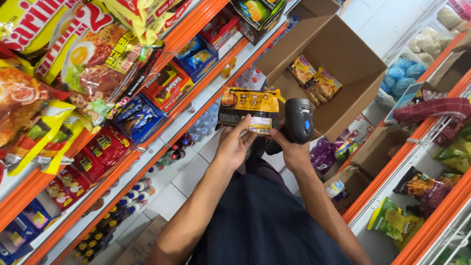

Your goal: The person uses a handheld scanner to scan the barcodes on several individual packages of instant noodles while taking them from a shelf and placing them into a cardboard box.

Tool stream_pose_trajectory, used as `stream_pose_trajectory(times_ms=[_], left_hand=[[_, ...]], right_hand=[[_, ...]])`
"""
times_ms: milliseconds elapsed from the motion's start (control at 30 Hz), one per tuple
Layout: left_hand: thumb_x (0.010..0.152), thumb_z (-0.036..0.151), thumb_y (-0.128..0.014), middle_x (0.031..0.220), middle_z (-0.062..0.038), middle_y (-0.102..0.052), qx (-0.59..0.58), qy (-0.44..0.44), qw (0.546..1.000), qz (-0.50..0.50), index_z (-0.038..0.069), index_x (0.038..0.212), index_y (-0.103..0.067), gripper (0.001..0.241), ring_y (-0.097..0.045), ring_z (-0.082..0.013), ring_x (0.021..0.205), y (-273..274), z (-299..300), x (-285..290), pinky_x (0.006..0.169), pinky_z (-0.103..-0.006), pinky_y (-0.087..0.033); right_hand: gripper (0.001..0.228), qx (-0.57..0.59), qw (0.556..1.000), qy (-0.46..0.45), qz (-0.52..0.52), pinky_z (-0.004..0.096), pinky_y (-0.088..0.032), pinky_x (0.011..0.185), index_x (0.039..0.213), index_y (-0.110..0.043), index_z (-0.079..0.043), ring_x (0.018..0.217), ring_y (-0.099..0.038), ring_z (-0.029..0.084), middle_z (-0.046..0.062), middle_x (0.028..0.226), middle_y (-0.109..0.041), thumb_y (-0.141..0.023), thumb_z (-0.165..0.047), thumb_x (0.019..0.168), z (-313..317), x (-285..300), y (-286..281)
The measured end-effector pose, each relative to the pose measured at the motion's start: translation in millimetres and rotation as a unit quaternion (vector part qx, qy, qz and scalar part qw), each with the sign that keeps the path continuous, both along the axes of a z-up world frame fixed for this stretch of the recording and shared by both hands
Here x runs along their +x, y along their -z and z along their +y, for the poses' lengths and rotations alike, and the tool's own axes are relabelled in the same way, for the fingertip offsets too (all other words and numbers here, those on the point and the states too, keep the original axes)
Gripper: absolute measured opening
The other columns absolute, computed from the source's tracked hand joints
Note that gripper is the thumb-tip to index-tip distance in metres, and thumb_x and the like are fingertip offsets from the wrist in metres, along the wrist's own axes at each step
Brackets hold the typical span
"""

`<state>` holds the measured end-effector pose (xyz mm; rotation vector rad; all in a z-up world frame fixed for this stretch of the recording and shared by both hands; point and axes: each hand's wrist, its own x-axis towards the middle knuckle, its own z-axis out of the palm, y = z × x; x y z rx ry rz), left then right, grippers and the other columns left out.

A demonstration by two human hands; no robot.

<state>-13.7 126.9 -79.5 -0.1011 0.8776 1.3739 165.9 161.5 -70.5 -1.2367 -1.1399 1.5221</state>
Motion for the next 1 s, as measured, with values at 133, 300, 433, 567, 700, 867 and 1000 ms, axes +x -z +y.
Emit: stream_pose_trajectory(times_ms=[133,300,433,567,700,867,1000], left_hand=[[0.090,0.024,-0.079,0.104,-0.002,-0.072,-0.001,0.012,0.999,-0.034,0.008,0.112,-0.069,0.029,-0.071,-0.0116,0.089,-4,-8,-1,0.073,-0.0213,-0.059],[0.088,0.025,-0.080,0.103,0.000,-0.072,-0.007,0.005,0.998,-0.058,0.010,0.110,-0.070,0.028,-0.071,-0.0096,0.088,-4,-11,0,0.071,-0.0203,-0.058],[0.089,0.023,-0.081,0.105,0.000,-0.072,0.016,-0.025,0.999,-0.037,0.011,0.113,-0.068,0.030,-0.070,-0.0112,0.090,-3,-4,-1,0.075,-0.0223,-0.058],[0.088,0.023,-0.080,0.110,-0.002,-0.073,0.049,-0.061,0.997,-0.014,0.010,0.117,-0.065,0.035,-0.073,-0.0156,0.098,-6,11,-8,0.087,-0.0304,-0.061],[0.088,0.022,-0.077,0.112,-0.003,-0.073,0.059,-0.079,0.995,0.000,0.011,0.118,-0.066,0.034,-0.073,-0.0165,0.101,-7,23,-8,0.093,-0.0337,-0.059],[0.096,0.019,-0.074,0.116,-0.007,-0.071,0.088,-0.103,0.991,0.007,0.007,0.123,-0.064,0.031,-0.069,-0.0200,0.105,-1,34,-2,0.094,-0.0377,-0.056],[0.093,0.019,-0.073,0.116,-0.005,-0.071,0.084,-0.114,0.990,0.016,0.011,0.123,-0.062,0.033,-0.069,-0.0181,0.106,-4,40,4,0.092,-0.0359,-0.056]], right_hand=[[0.032,0.022,0.999,0.016,0.030,0.034,-0.060,0.080,0.114,-0.061,-0.002,0.090,-0.067,0.015,0.004,0.102,-0.064,-0.077,0.007,0.088,-8,-3,1],[0.033,0.003,0.999,0.011,0.050,0.033,-0.062,0.076,0.113,-0.059,-0.005,0.084,-0.072,0.017,0.005,0.098,-0.067,-0.075,0.005,0.086,-13,-6,-11],[0.025,0.122,0.990,-0.021,-0.073,0.032,-0.056,0.079,0.114,-0.062,0.000,0.090,-0.064,0.015,0.007,0.102,-0.064,-0.077,0.002,0.095,-10,-6,-27],[0.015,0.036,0.999,-0.032,-0.008,0.029,-0.056,0.067,0.107,-0.065,-0.004,0.070,-0.067,0.014,0.005,0.081,-0.068,-0.070,-0.014,0.097,-12,-5,-40],[0.016,-0.014,0.986,-0.120,-0.114,0.029,-0.049,0.053,0.090,-0.069,-0.002,0.056,-0.062,0.013,0.004,0.064,-0.065,-0.076,-0.016,0.088,-18,1,-47],[0.016,-0.013,0.963,-0.196,-0.182,0.028,-0.048,0.050,0.087,-0.071,-0.004,0.052,-0.061,0.011,0.002,0.061,-0.065,-0.078,-0.019,0.085,-20,6,-62],[0.018,-0.009,0.957,-0.228,-0.179,0.029,-0.046,0.049,0.085,-0.071,-0.003,0.051,-0.058,0.011,0.002,0.060,-0.064,-0.079,-0.020,0.086,-12,8,-65]])
